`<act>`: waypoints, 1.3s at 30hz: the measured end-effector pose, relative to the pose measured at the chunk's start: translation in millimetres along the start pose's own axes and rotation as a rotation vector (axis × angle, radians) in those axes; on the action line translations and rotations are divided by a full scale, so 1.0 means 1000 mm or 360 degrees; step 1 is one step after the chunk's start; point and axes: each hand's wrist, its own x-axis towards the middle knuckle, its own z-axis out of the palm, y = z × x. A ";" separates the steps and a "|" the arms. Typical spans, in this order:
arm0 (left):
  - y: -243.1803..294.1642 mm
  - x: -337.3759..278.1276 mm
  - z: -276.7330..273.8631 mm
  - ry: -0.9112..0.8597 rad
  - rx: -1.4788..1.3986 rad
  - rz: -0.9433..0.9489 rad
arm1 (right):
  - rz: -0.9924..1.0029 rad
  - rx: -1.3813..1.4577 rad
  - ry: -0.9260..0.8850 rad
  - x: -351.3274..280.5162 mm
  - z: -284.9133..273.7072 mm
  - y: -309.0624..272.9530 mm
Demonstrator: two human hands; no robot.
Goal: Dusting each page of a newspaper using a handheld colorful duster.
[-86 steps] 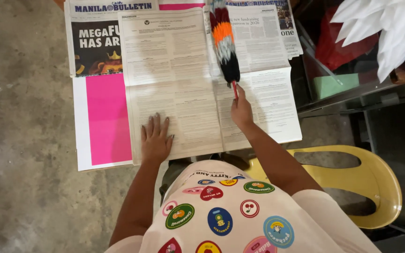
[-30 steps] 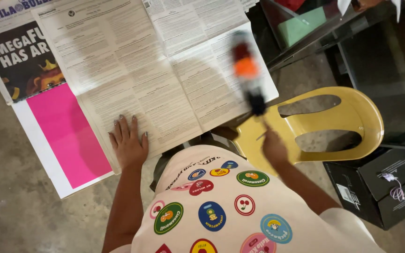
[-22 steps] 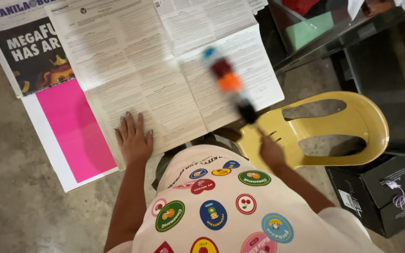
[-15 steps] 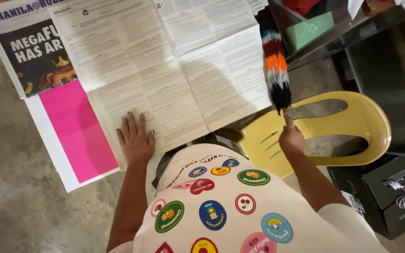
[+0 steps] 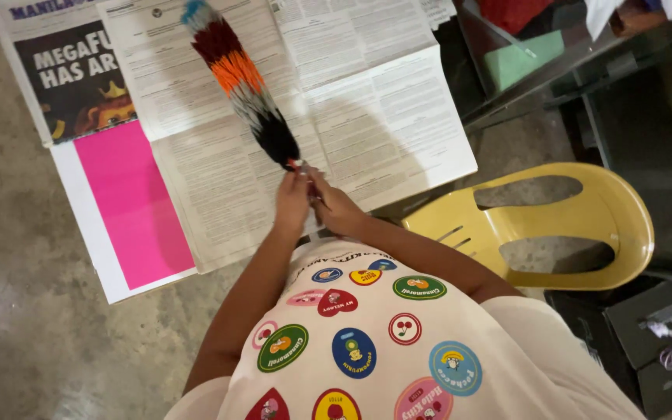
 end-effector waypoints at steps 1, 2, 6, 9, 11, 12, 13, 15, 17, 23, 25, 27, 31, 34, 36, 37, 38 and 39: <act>-0.030 0.020 -0.021 -0.0192 -0.0637 -0.0203 | -0.0063 0.0367 -0.0023 0.007 0.003 0.026; -0.060 0.041 -0.042 -0.0390 -0.1274 -0.0398 | -0.0123 0.0735 -0.0049 0.016 0.006 0.052; -0.113 0.031 -0.171 -0.0360 -0.2222 -0.0325 | 0.0403 -0.0838 0.0131 0.020 -0.069 0.163; -0.097 -0.007 -0.247 0.0594 0.0507 0.0662 | 0.0289 -0.2476 0.0629 -0.007 -0.137 0.282; -0.061 -0.038 -0.271 0.1271 0.1769 0.0377 | 0.0543 -0.1380 0.1121 -0.042 -0.181 0.327; -0.057 -0.042 -0.287 0.1279 0.1768 0.0364 | 0.0535 -0.1384 0.1110 -0.042 -0.189 0.336; -0.052 -0.045 -0.302 0.1322 0.1788 0.0179 | 0.0667 -0.1436 0.0996 -0.042 -0.198 0.345; -0.056 -0.045 -0.329 0.1373 0.1800 -0.0013 | 0.0786 -0.1489 0.0876 -0.040 -0.212 0.361; -0.075 -0.039 -0.351 0.1339 0.2000 -0.0001 | 0.0863 -0.1344 0.0968 -0.040 -0.219 0.376; -0.068 -0.031 -0.327 0.1544 0.2133 0.0021 | 0.1394 -0.1001 0.0849 -0.037 -0.243 0.363; -0.020 -0.045 -0.290 0.1638 0.2305 0.0116 | 0.1270 -0.0914 0.0926 -0.045 -0.240 0.342; 0.024 -0.048 -0.246 0.1732 0.2486 0.0207 | 0.1147 -0.0821 0.0990 -0.050 -0.238 0.343; 0.009 -0.039 -0.189 0.1582 0.2907 0.0508 | 0.0982 -0.1316 0.1136 -0.056 -0.234 0.340; 0.003 -0.061 -0.161 0.0797 0.2237 0.0814 | 0.1059 -0.1523 0.1070 -0.055 -0.231 0.335; 0.005 -0.068 -0.149 0.0579 0.2129 0.0633 | 0.1074 -0.1619 0.1041 -0.054 -0.228 0.323; -0.003 -0.066 -0.151 0.0550 0.2112 0.0584 | 0.1048 -0.1577 0.1053 -0.055 -0.224 0.306; -0.011 -0.064 -0.152 0.0521 0.2095 0.0534 | 0.1023 -0.1535 0.1064 -0.056 -0.220 0.289; -0.010 -0.063 -0.152 0.0525 0.2093 0.0534 | 0.1019 -0.1537 0.1065 -0.054 -0.219 0.282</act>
